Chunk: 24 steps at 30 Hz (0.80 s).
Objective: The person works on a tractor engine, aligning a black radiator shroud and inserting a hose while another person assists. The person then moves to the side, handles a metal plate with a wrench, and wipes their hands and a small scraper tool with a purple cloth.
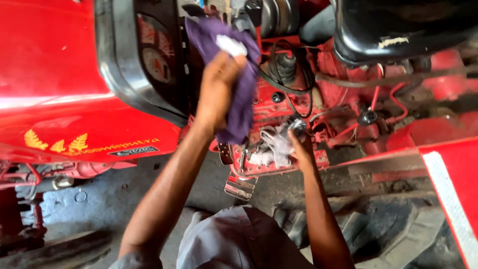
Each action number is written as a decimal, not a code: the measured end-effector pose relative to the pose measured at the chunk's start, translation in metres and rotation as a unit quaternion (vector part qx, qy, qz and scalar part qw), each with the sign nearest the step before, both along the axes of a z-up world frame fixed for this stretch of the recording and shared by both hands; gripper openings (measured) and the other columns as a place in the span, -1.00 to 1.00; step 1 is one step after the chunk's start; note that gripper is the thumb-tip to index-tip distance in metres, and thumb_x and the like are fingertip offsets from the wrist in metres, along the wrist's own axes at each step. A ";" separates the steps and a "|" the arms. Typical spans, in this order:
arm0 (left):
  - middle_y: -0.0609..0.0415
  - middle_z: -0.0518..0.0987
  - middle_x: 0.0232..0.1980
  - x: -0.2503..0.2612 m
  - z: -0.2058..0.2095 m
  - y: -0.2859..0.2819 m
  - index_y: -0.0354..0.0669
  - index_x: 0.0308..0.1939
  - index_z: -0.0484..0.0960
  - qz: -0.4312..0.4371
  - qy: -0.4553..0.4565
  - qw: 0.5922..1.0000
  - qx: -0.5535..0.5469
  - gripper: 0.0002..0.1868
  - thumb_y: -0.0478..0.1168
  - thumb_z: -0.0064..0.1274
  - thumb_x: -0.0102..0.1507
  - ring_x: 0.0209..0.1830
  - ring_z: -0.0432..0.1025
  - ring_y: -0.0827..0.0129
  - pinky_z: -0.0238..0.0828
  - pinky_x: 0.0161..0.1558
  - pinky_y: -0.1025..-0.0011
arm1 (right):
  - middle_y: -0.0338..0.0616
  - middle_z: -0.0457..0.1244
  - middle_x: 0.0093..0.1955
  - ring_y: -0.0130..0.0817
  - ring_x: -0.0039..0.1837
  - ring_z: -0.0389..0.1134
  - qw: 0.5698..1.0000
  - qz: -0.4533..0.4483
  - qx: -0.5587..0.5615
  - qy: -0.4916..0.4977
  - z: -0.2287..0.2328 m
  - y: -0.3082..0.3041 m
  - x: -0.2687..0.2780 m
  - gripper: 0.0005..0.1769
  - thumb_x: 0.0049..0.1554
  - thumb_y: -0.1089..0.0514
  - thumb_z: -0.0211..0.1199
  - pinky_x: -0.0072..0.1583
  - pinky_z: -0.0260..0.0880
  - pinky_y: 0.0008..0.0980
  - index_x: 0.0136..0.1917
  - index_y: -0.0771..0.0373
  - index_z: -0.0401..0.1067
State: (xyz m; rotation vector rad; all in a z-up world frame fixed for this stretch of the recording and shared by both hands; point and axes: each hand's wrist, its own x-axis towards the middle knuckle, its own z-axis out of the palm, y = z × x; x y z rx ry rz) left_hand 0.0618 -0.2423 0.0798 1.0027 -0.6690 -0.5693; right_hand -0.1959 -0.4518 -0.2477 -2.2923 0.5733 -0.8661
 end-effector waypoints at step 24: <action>0.14 0.49 -0.42 -0.173 -0.217 0.608 -0.24 -0.25 0.62 0.329 0.072 0.843 0.419 -0.62 0.05 0.21 0.30 -0.40 0.34 0.50 0.35 -0.35 0.38 | -0.20 0.37 0.19 -0.31 0.24 0.41 0.705 0.465 0.532 -0.057 0.329 0.436 0.194 -0.67 0.26 0.13 0.19 0.36 0.43 -0.23 0.26 0.27 0.46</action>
